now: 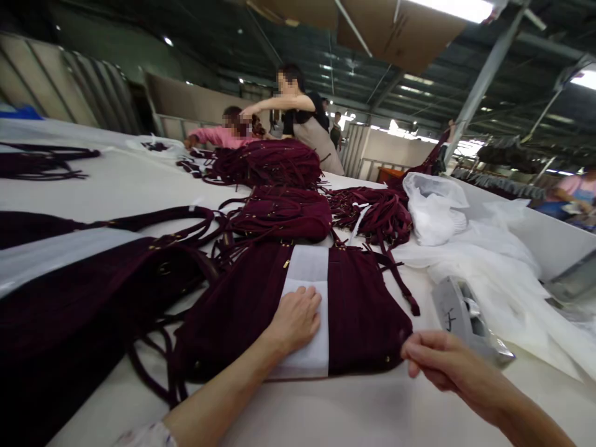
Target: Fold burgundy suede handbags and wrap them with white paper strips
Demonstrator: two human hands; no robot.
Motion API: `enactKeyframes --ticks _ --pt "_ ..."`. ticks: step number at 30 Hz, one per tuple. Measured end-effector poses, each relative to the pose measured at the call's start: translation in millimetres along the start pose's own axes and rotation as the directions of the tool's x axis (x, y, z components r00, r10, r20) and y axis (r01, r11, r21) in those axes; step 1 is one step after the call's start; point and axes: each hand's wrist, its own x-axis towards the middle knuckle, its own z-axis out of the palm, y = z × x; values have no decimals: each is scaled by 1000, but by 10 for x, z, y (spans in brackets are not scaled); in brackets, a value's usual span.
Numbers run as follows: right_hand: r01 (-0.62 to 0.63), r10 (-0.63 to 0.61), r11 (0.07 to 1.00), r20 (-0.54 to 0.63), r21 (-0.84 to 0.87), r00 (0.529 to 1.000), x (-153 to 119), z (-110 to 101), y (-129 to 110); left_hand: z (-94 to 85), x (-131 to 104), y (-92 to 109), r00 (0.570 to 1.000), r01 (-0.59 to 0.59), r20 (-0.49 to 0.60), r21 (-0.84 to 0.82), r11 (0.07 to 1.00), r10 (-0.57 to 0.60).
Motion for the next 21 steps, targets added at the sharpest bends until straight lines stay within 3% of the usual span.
enactKeyframes --ticks 2,4,7,9,13,21 --pt "65 -76 993 112 99 991 408 339 -385 -9 -8 1 1000 -1 6 -8 1000 1" --pt "87 -112 981 138 171 984 918 624 -618 -19 -24 -1 1000 -12 18 -25 1000 13" --pt "91 -101 986 61 142 993 1627 890 -683 -16 -51 0 999 -10 36 -55 998 12" --pt "93 -94 991 11 97 995 1941 964 -623 -2 -58 8 999 8 35 -69 998 -6" --pt "122 -122 992 -37 16 992 2179 987 -495 29 -47 30 999 29 41 -81 996 -26" --pt "210 -212 977 -92 -37 973 2199 1049 -428 41 -25 19 997 82 17 -99 992 -81"
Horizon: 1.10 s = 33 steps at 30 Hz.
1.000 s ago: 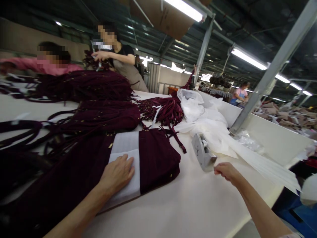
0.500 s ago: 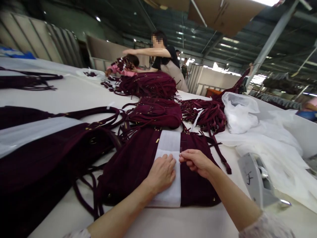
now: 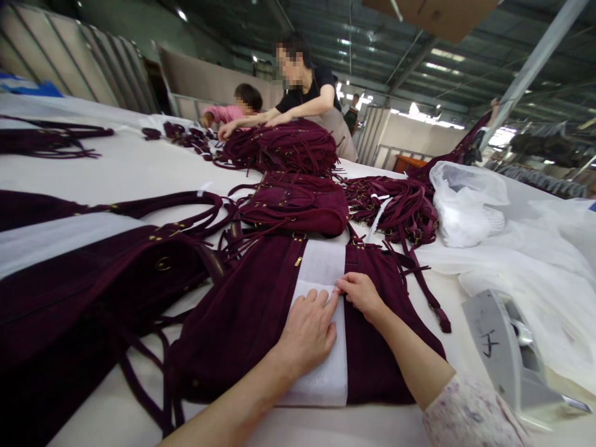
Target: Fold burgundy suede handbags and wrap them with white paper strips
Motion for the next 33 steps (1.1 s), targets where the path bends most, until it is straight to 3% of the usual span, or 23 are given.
enactKeyframes --ticks 5,15,23,29,33 --pt "55 -55 998 1 -3 998 0 14 -15 -19 25 -16 998 -24 55 17 1000 23" --pt "137 -138 986 -2 -97 990 46 -8 -7 -2 24 -9 1000 -27 17 34 999 26" --pt "337 -419 862 -157 -379 894 176 -14 113 -7 22 1 999 -25 39 34 999 23" --pt "287 -460 817 -264 -499 848 324 -1 158 5 32 5 998 -11 66 42 999 8" --pt "214 -399 847 -316 -486 861 508 -27 101 9 36 -5 999 -13 42 39 999 11"
